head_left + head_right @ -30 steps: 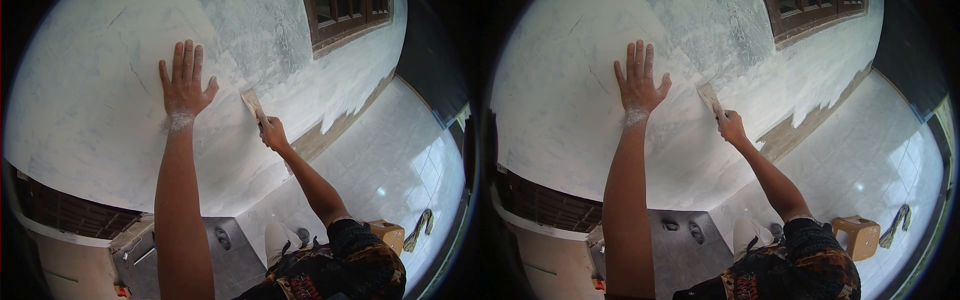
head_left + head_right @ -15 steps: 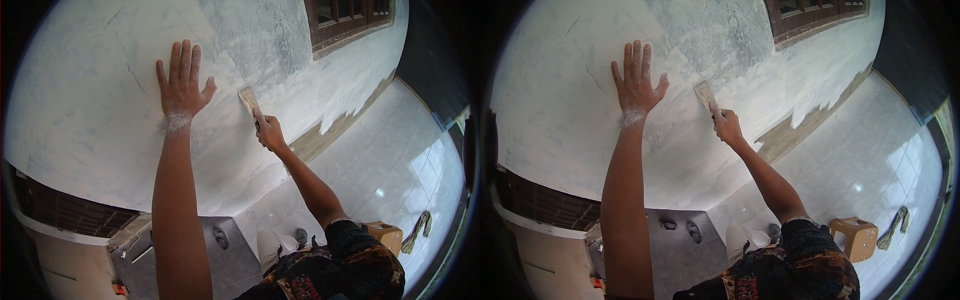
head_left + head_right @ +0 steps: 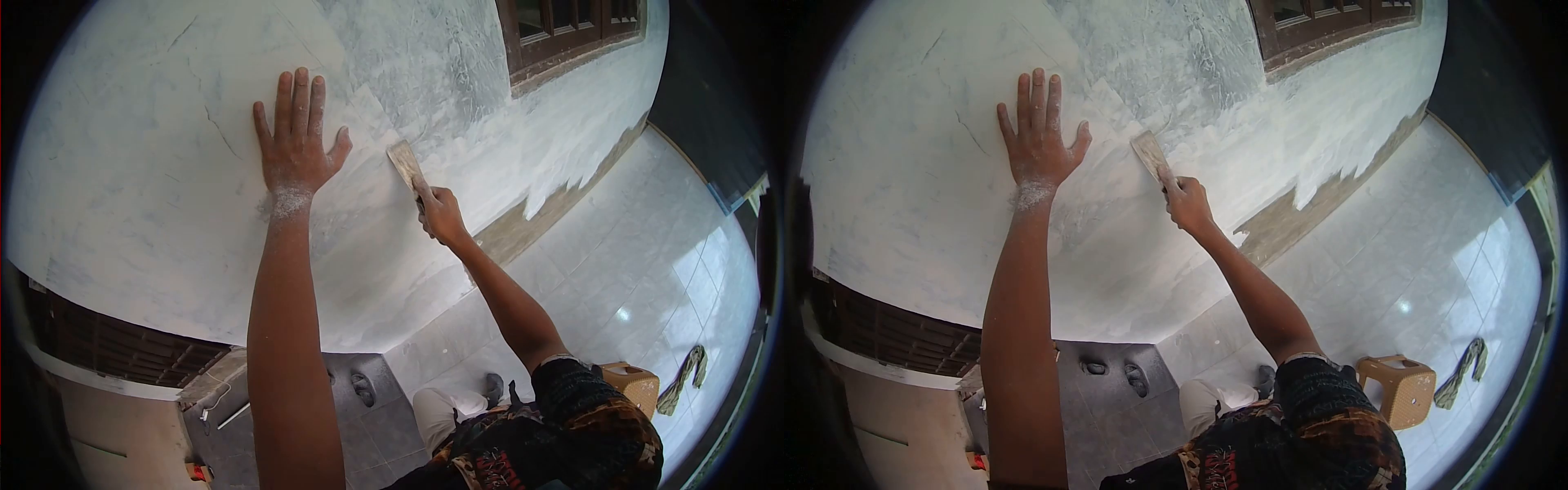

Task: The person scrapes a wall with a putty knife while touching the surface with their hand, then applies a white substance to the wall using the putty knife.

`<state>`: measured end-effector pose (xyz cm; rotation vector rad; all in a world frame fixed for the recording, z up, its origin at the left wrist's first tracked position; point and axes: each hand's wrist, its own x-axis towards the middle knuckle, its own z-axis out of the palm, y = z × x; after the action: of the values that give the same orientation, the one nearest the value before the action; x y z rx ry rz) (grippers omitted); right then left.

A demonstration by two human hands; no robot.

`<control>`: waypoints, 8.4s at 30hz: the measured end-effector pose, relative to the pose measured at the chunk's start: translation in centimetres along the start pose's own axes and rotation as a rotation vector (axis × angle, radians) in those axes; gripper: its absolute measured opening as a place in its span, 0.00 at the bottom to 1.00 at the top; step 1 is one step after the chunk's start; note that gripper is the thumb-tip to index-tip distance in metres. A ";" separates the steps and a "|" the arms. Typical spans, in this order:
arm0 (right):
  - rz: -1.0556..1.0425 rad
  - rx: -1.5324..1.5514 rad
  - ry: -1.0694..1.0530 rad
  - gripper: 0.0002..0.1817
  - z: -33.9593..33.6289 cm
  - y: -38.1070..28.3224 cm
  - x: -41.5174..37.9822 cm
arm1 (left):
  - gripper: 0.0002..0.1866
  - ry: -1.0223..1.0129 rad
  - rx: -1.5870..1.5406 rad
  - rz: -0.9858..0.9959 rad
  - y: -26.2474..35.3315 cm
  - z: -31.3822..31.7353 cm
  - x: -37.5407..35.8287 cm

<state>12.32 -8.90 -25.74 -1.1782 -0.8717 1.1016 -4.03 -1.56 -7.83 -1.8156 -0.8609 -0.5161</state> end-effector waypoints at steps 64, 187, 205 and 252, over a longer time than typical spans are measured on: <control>0.035 0.015 0.016 0.33 -1.0 0.3 0.2 | 0.44 -0.001 0.008 -0.005 -0.1 0.1 -0.2; -0.013 -0.147 0.021 0.37 -1.6 0.0 1.3 | 0.45 0.006 -0.004 0.002 0.0 0.2 -0.2; -0.023 -0.065 -0.005 0.33 -1.1 -1.1 1.0 | 0.44 -0.017 0.019 -0.007 0.1 0.0 -0.2; -0.062 0.028 -0.033 0.33 -0.9 -1.4 1.3 | 0.44 -0.012 -0.008 -0.014 0.2 -0.1 -0.3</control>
<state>13.78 -7.89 -24.62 -1.1054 -0.9102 1.0818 -4.11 -1.74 -8.12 -1.8222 -0.8815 -0.5192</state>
